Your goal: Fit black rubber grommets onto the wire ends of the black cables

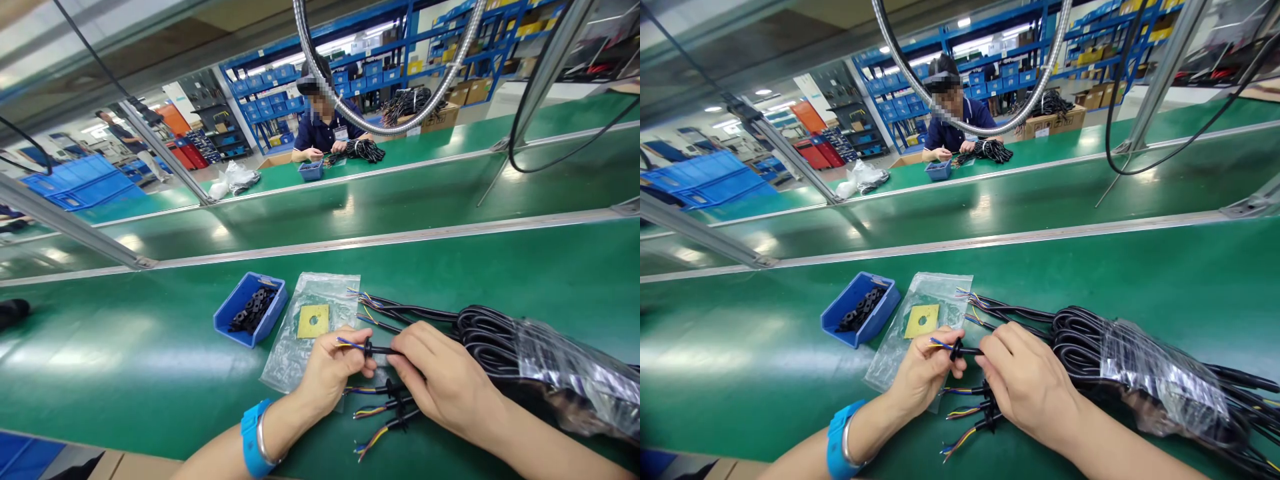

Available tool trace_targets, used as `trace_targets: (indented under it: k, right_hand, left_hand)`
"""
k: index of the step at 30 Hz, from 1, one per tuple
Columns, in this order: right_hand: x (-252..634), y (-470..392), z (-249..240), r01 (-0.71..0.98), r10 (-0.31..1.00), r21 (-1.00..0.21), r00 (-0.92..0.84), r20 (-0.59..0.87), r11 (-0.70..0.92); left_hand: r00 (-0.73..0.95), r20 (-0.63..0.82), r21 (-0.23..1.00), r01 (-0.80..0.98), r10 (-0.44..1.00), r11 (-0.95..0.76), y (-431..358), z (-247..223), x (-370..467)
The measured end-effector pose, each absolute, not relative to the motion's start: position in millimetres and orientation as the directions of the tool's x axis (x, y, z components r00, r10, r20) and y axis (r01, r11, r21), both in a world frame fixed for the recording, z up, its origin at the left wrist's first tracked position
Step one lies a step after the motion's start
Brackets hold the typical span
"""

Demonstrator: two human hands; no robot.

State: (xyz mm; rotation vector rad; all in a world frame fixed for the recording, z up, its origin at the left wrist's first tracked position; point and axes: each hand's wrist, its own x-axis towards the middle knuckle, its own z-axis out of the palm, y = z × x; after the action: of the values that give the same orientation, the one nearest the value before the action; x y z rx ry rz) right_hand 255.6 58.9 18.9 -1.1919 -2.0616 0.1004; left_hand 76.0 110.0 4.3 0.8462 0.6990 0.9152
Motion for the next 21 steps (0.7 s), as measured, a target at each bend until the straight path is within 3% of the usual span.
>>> trace_targets:
  k: [6, 13, 21]
  right_hand:
    - [253, 56, 20, 0.752, 0.718, -0.311, -0.295, 0.63, 0.582]
    - [253, 53, 21, 0.651, 0.763, -0.442, -0.359, 0.537, 0.617]
    - [252, 47, 17, 0.61, 0.816, -0.546, -0.371, 0.443, 0.574]
  left_hand:
    - [0.397, -0.078, 0.903, -0.361, 0.914, 0.234, 107, -1, 82]
    - [0.368, 0.156, 0.978, -0.189, 0.917, -0.09, 99, 8, 77]
    - [0.423, 0.24, 0.969, -0.158, 0.874, -0.19, 103, 12, 77]
